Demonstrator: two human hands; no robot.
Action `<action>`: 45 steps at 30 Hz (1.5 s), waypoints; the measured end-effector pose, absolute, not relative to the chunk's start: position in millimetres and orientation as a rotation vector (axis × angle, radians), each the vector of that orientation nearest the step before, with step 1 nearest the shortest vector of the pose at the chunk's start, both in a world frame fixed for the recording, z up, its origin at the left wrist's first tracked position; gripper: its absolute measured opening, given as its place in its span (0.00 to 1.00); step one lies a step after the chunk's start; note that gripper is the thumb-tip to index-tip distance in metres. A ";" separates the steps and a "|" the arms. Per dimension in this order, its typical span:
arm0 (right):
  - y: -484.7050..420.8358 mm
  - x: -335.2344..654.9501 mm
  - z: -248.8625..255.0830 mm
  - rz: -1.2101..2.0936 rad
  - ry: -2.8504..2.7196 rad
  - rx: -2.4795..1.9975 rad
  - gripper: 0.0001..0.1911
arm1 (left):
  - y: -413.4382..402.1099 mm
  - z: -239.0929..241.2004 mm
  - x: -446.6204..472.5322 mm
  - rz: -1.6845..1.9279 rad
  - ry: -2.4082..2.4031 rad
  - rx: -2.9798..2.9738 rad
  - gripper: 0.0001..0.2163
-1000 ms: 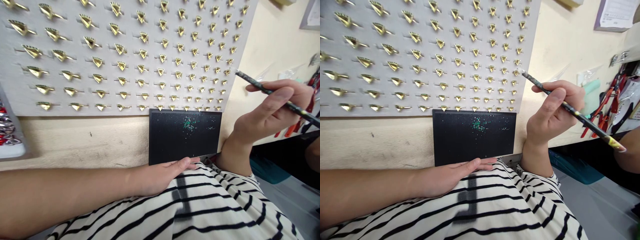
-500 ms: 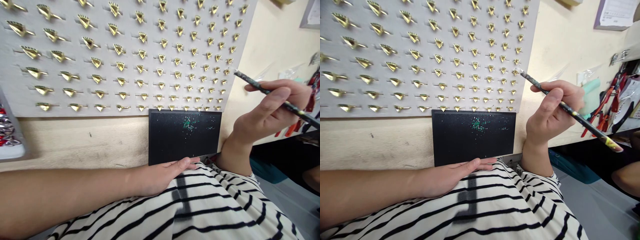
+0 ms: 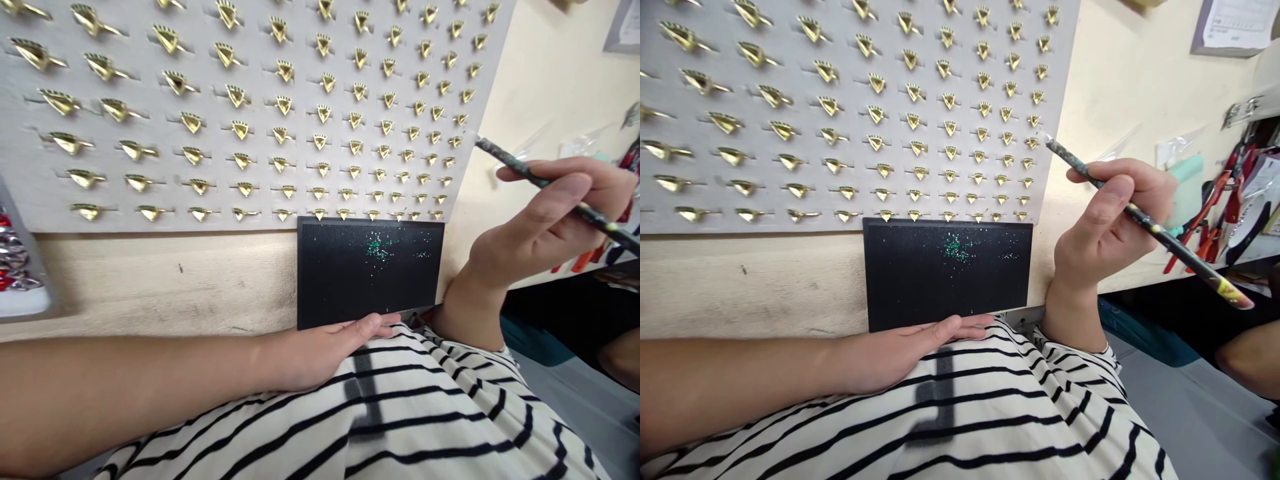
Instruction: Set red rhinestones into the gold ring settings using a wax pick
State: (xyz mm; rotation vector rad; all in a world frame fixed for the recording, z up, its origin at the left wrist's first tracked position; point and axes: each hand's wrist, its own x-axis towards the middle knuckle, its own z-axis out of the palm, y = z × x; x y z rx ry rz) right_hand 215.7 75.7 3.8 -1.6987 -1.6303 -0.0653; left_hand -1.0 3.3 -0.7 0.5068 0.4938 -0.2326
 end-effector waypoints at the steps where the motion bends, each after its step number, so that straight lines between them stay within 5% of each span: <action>1: 75.4 215.9 4.3 -0.063 -1.628 -1.697 0.18 | 3.5 -0.8 -1.2 -0.234 0.493 0.509 0.26; 45: 70.8 216.4 8.8 -0.159 -1.657 -1.804 0.18 | -7.0 -5.1 -0.2 -0.182 0.488 0.508 0.25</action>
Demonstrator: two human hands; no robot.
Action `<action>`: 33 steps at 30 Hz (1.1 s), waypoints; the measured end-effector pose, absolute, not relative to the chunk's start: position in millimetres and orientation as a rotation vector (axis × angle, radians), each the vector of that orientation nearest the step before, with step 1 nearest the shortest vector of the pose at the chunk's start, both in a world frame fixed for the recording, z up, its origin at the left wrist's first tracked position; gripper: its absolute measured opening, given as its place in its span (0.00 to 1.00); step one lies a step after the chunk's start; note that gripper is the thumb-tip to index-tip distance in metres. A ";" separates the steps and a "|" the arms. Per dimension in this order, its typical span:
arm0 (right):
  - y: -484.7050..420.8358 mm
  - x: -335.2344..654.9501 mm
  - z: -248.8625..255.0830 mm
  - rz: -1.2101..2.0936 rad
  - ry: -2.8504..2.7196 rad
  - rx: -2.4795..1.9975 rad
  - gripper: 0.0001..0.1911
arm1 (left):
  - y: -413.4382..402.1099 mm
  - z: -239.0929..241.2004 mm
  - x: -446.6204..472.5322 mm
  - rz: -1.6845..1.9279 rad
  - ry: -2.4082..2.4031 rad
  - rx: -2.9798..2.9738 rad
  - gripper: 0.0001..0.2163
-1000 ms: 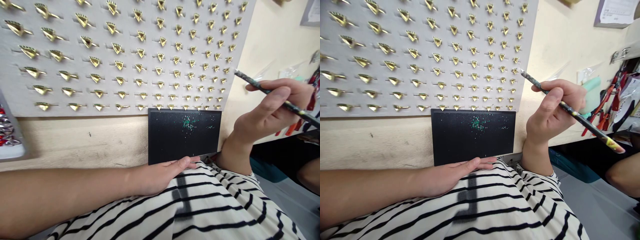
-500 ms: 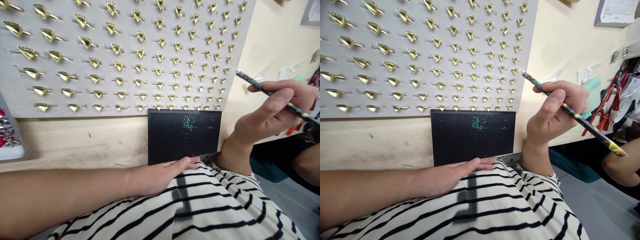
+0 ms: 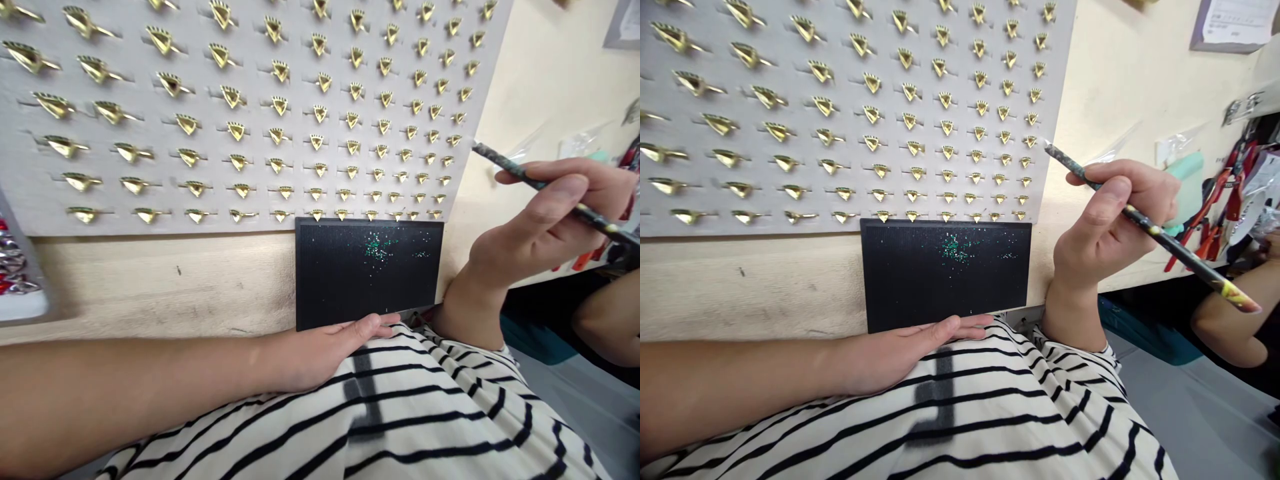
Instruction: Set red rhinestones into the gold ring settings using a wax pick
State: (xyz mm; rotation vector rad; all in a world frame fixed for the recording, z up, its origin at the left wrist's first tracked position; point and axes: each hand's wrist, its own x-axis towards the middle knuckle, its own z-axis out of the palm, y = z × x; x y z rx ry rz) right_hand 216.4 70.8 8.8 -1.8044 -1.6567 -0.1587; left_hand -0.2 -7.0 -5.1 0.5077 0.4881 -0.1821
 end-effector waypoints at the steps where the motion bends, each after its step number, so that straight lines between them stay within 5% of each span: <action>1: 70.9 216.5 8.9 -0.166 -1.662 -1.802 0.18 | -4.7 -3.9 0.0 -0.196 0.489 0.507 0.25; 33: 72.3 215.0 7.8 -0.215 -1.686 -1.771 0.18 | 1.0 -1.6 0.0 -0.254 0.483 0.522 0.25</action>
